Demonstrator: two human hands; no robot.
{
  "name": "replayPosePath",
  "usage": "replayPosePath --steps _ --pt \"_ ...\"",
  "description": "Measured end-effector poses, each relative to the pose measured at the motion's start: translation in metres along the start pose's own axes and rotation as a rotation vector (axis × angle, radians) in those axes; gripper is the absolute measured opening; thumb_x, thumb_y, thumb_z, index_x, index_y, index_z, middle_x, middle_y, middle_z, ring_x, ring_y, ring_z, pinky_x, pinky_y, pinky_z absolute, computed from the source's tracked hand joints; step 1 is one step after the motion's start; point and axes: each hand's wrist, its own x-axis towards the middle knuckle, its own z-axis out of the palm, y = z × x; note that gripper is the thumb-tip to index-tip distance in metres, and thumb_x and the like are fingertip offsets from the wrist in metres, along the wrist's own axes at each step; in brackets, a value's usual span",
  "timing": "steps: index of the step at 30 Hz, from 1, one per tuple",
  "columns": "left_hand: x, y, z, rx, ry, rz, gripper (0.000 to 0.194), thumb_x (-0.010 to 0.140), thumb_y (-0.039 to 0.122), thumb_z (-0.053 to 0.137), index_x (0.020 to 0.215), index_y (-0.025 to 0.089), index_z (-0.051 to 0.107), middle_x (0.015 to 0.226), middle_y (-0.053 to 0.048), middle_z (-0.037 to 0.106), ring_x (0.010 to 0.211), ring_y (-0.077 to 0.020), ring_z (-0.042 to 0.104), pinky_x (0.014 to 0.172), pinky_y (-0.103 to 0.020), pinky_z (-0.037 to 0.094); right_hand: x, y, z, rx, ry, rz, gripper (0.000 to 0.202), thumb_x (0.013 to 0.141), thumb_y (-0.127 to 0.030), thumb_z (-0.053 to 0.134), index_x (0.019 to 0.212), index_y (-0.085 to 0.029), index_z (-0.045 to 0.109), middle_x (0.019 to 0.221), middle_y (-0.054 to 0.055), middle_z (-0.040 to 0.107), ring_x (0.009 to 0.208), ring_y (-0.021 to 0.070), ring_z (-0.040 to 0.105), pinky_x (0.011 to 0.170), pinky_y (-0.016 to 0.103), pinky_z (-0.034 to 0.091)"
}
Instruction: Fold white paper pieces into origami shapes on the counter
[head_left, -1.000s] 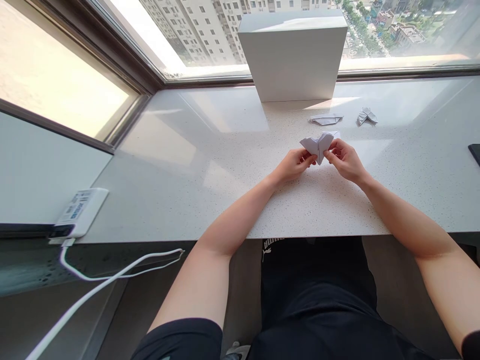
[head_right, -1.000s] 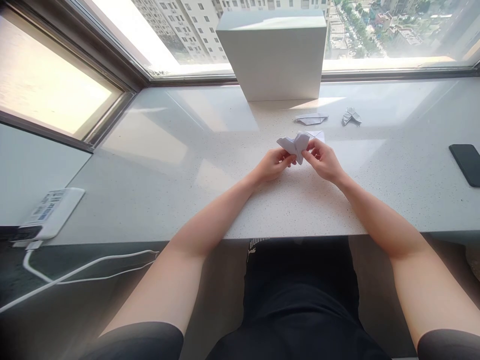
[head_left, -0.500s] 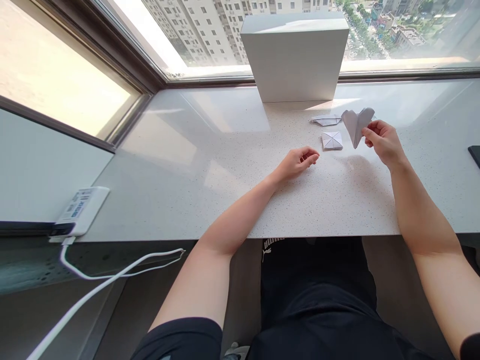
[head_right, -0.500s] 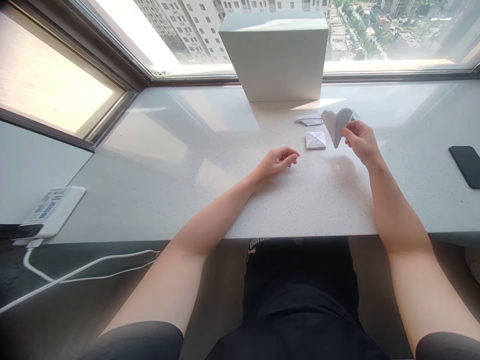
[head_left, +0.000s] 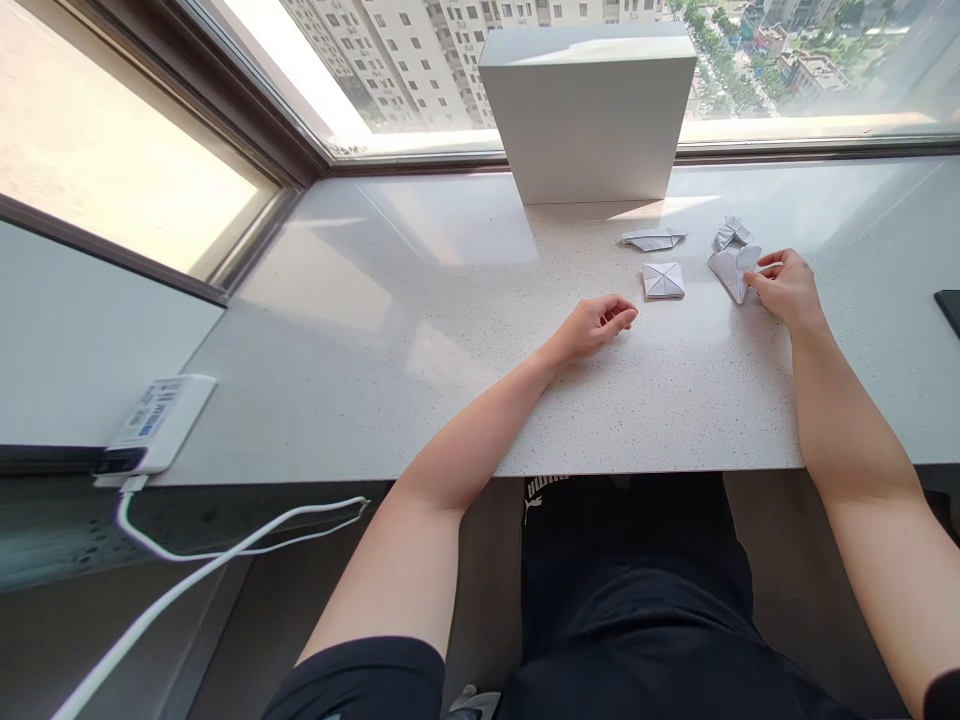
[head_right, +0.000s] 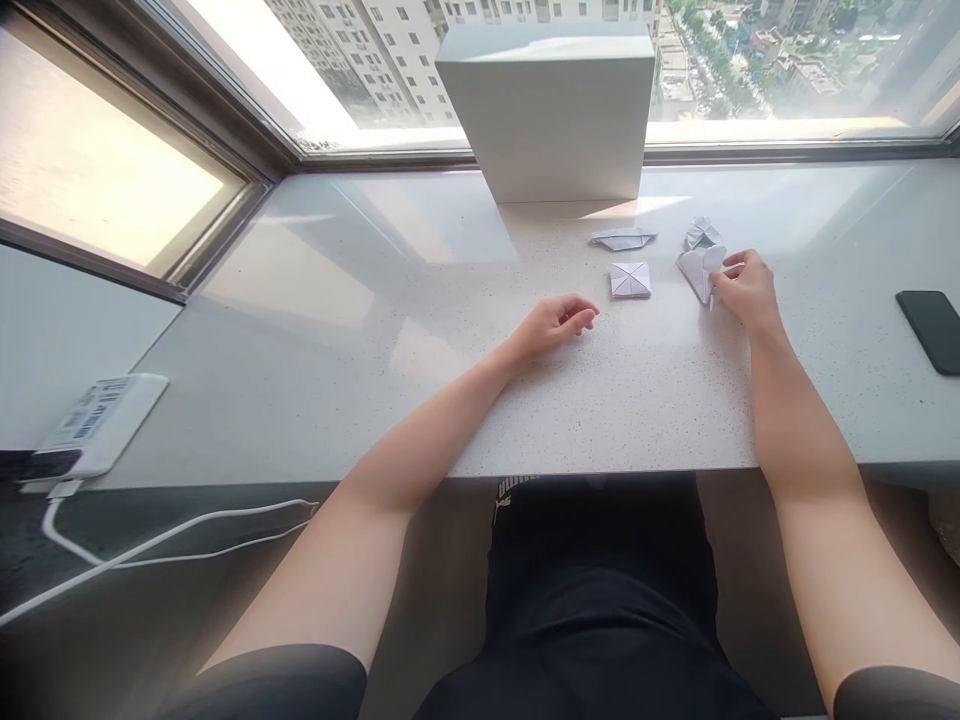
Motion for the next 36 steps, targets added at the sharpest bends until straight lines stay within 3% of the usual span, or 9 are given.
replayPosePath --steps 2,5,10,16,23,31,36 --pt "0.0 0.0 0.0 -0.001 -0.003 0.0 0.058 0.115 0.076 0.073 0.122 0.019 0.084 0.109 -0.012 0.09 0.087 -0.0194 0.075 0.082 -0.034 0.059 -0.003 -0.006 -0.001 -0.008 0.027 0.087 0.026 0.09 -0.024 0.089 0.107 -0.028 0.071 0.1 0.008 0.088 0.094 0.0297 0.083 0.086 0.044 0.071" --pt "0.0 0.0 0.0 -0.001 -0.005 0.005 0.057 0.116 0.075 0.073 0.12 0.019 0.084 0.109 -0.012 0.09 0.088 -0.0197 0.075 0.082 -0.035 0.059 -0.007 -0.013 -0.001 -0.018 0.044 0.064 0.025 0.091 -0.027 0.092 0.103 -0.029 0.07 0.096 0.008 0.087 0.101 0.0329 0.085 0.099 0.05 0.073" --pt "0.0 0.0 0.0 -0.001 -0.007 0.011 0.057 0.117 0.075 0.072 0.121 0.019 0.084 0.109 -0.012 0.089 0.088 -0.0198 0.075 0.083 -0.035 0.058 -0.008 -0.018 0.001 -0.09 0.035 0.032 0.025 0.096 -0.029 0.092 0.099 -0.03 0.067 0.095 0.008 0.087 0.104 0.036 0.089 0.109 0.055 0.072" --pt "0.001 -0.002 0.0 0.003 -0.005 0.013 0.057 0.117 0.074 0.072 0.12 0.019 0.084 0.108 -0.012 0.089 0.087 -0.0197 0.075 0.082 -0.035 0.059 -0.008 -0.02 0.005 -0.129 0.049 0.009 0.03 0.094 -0.021 0.089 0.096 -0.033 0.061 0.089 0.007 0.084 0.11 0.0381 0.088 0.117 0.057 0.068" --pt "0.001 -0.001 0.0 0.001 -0.014 0.005 0.054 0.117 0.07 0.07 0.121 0.018 0.084 0.109 -0.012 0.089 0.087 -0.0192 0.073 0.081 -0.034 0.057 -0.006 -0.012 0.009 -0.196 0.047 0.012 0.028 0.091 -0.019 0.084 0.114 -0.028 0.071 0.105 0.014 0.086 0.126 0.0443 0.082 0.122 0.065 0.063" --pt "-0.002 0.006 -0.001 0.02 -0.008 -0.048 0.04 0.118 0.056 0.072 0.119 0.019 0.086 0.108 -0.01 0.088 0.09 -0.0192 0.072 0.086 -0.034 0.056 -0.005 -0.01 0.009 -0.172 0.094 0.027 0.023 0.09 -0.024 0.084 0.103 -0.031 0.066 0.1 0.012 0.084 0.111 0.0424 0.082 0.111 0.065 0.067" --pt "-0.002 0.009 -0.001 0.019 -0.003 -0.059 0.036 0.118 0.052 0.073 0.118 0.019 0.086 0.108 -0.009 0.088 0.09 -0.0191 0.072 0.086 -0.034 0.056 -0.006 -0.014 0.001 -0.115 0.148 -0.172 0.014 0.1 -0.031 0.08 0.108 -0.031 0.068 0.107 0.014 0.084 0.103 0.0398 0.077 0.112 0.07 0.065"
